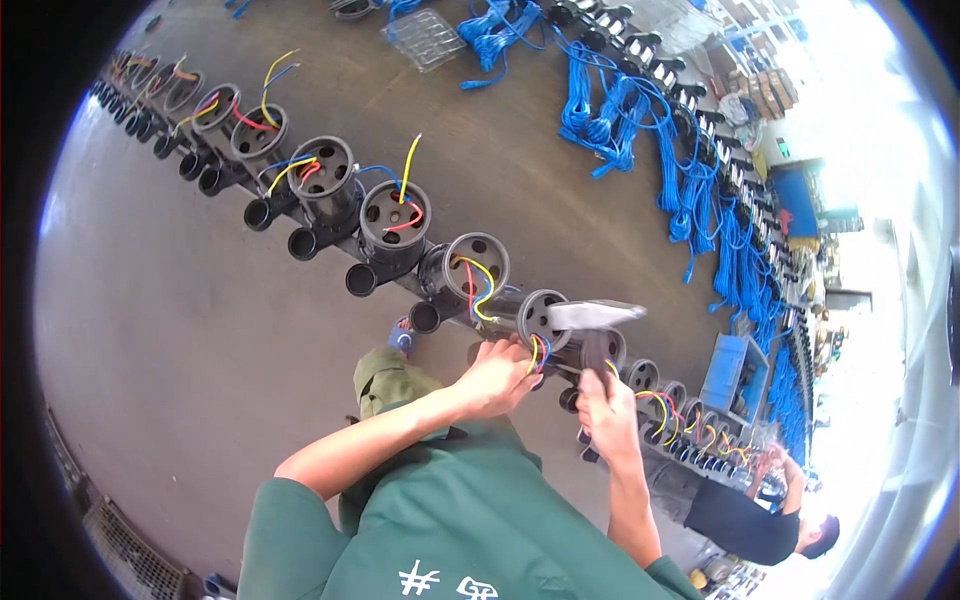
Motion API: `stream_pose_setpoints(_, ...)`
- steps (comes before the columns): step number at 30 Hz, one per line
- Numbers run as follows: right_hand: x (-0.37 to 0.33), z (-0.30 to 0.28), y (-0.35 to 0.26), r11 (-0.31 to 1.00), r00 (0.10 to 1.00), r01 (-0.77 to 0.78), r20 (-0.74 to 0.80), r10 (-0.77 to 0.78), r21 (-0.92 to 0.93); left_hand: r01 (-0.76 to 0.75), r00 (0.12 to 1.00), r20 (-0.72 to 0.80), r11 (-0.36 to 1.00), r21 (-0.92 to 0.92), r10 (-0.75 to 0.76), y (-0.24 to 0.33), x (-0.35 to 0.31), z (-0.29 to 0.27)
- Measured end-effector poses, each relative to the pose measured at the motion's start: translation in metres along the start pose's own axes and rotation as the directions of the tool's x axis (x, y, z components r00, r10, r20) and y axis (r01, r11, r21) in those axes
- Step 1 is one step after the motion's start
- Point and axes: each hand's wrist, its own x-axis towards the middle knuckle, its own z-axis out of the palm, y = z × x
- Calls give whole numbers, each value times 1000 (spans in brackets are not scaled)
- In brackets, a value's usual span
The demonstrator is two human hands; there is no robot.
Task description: The person assembles pump components by placing a circular metal cover onto a pump housing, feeding wires through holes in the cover, and using a hammer to tap the cover into place.
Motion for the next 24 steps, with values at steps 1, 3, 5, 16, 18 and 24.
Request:
stream_pose_setpoints(1,-7,-4,-9,998,998,57,-24,-56,38,-24,999,-26,1000,0,24,-2,-1,2)
stream_pose_setpoints(3,-15,-5,-8,980,983,175,-72,-168,97,-40,996,-81,999,-12,39,-6,-2,11)
stream_pose_setpoints(5,-4,6,18,839,864,414,-137,-484,-354,-40,997,-62,999,-21,39,-5,-3,14)
stream_pose_setpoints(16,1,-16,3,924,938,321,-68,-341,-209,-50,985,-168,998,-35,44,-4,-6,16)
stream_pose_setpoints(18,9,-1,39,843,879,398,-114,-463,-361,-90,978,-194,995,-47,80,-7,-4,20)
stream_pose_setpoints(24,18,-1,46,991,992,-113,44,117,-70,-72,980,-191,996,-55,60,-9,-5,20)
